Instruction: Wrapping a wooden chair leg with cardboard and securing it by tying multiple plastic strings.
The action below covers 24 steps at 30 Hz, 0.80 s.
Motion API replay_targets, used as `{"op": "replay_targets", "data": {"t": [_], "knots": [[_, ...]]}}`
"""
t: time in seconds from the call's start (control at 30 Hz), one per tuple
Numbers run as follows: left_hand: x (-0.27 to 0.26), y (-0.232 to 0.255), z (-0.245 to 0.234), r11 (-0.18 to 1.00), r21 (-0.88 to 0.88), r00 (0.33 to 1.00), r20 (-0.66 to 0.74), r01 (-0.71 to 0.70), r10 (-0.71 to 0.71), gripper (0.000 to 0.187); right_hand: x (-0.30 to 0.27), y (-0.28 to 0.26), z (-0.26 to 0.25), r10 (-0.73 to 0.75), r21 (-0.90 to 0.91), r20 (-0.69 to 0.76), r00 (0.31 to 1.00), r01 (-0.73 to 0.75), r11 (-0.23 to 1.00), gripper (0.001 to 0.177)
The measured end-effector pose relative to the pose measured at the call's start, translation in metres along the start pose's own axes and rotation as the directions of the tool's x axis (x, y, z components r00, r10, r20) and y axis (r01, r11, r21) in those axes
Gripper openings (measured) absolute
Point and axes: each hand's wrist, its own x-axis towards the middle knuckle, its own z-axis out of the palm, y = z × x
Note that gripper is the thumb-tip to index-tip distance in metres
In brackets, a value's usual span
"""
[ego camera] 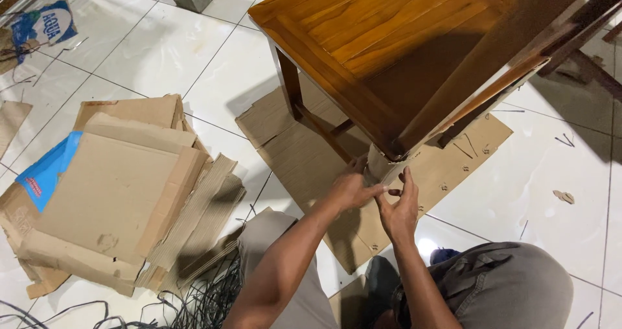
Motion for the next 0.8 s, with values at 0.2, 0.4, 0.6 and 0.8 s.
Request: {"op": "replay_targets", "data": {"t": [0.2,0.4,0.6,0.8], "knots": [[-0.026,0.028,-0.020,0.999,0.021,1.000,-0.007,0.030,-0.030,0.095,-0.007,-0.009,-0.004,-0.002,-0.046,0.002,1.000,0.002,0.999,0.089],[-0.053,0.055,-0.052,0.989,0.128,0.996,0.042,0.072,-0.078,0.086,-0.013,0.004,0.002,0.154,-0.021,0.055,0.987,-0.153,0.988,0.097],[-0.043,-0.009,-0.035,0.905,0.417,0.974,0.155,0.087,-0.165,0.075,-0.028,0.064,0.042,0.401,0.030,0.216,0.890,-0.417,0.909,0.093],[-0.084,0.007,-0.067,0.852,0.497,0.975,0.056,0.162,-0.217,0.060,-0.045,0.127,0.091,0.463,-0.080,0.409,0.786,-0.474,0.877,0.072]]}}
